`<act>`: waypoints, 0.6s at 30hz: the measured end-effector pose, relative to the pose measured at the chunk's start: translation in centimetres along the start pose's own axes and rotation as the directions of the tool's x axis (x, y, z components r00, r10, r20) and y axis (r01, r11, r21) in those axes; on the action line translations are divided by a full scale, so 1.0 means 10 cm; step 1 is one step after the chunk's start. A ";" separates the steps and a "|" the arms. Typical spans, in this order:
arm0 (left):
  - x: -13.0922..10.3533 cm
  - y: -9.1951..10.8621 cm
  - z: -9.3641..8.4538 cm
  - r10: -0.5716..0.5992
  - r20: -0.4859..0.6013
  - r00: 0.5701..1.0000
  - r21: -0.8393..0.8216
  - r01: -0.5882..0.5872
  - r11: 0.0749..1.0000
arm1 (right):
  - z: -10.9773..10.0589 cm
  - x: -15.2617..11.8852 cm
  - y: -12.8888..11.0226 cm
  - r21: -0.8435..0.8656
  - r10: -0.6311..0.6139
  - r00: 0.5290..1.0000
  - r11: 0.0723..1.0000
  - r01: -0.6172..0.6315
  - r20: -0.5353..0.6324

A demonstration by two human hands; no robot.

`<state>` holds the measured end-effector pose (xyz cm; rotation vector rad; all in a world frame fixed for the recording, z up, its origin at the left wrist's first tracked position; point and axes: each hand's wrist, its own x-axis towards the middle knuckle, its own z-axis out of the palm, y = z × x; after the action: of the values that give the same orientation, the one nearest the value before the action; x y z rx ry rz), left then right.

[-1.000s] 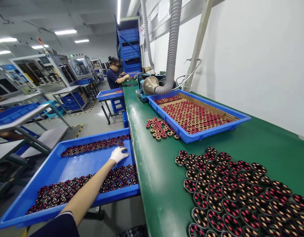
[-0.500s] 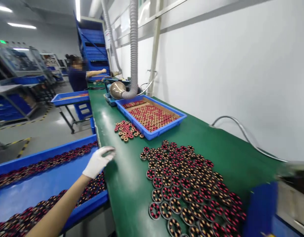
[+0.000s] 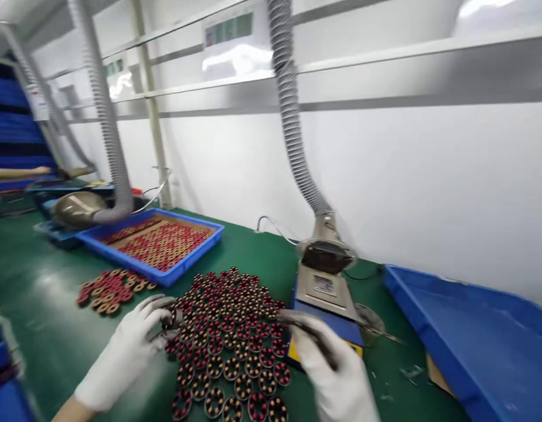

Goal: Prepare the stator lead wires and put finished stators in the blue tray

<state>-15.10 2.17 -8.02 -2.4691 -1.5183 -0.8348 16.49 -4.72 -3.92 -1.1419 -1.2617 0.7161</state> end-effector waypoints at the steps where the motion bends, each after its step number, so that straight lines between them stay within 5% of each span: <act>1: 0.11 0.23 -0.05 0.068 -0.075 0.995 -0.054 -0.072 0.996 | 0.10 0.04 -0.12 0.116 0.092 0.994 0.988 -0.098 0.052; 4: 0.45 1.01 -0.14 0.246 -0.343 0.907 -0.298 -0.353 0.887 | 0.34 0.10 -0.36 0.534 0.111 0.983 0.828 -0.172 0.145; 7: 0.69 1.65 -0.12 0.271 -0.466 0.843 -0.408 -0.476 0.779 | 0.30 0.11 -0.40 0.663 0.028 0.991 0.741 -0.108 0.130; 9: 0.77 1.90 -0.07 0.220 -0.514 0.829 -0.457 -0.481 0.748 | 0.12 0.13 -0.36 0.671 -0.009 0.999 0.741 -0.029 0.054; 13: 0.82 2.04 0.04 0.259 -0.463 0.848 -0.506 -0.493 0.708 | -0.23 0.16 -0.34 0.617 0.002 0.999 0.787 0.029 -0.050; 16: 0.84 1.99 0.08 0.464 -0.392 0.795 -0.398 -0.601 0.693 | -0.26 0.14 -0.41 0.452 0.012 1.000 0.892 -0.006 -0.012; 18: 0.86 1.93 0.09 0.501 -0.360 0.787 -0.371 -0.614 0.697 | -0.21 0.13 -0.43 0.340 0.024 0.999 0.940 -0.009 -0.038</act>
<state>4.69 -0.09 -0.93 -2.7690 -0.4261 -1.4103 18.12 -5.47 0.77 -0.8791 -1.0446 0.8804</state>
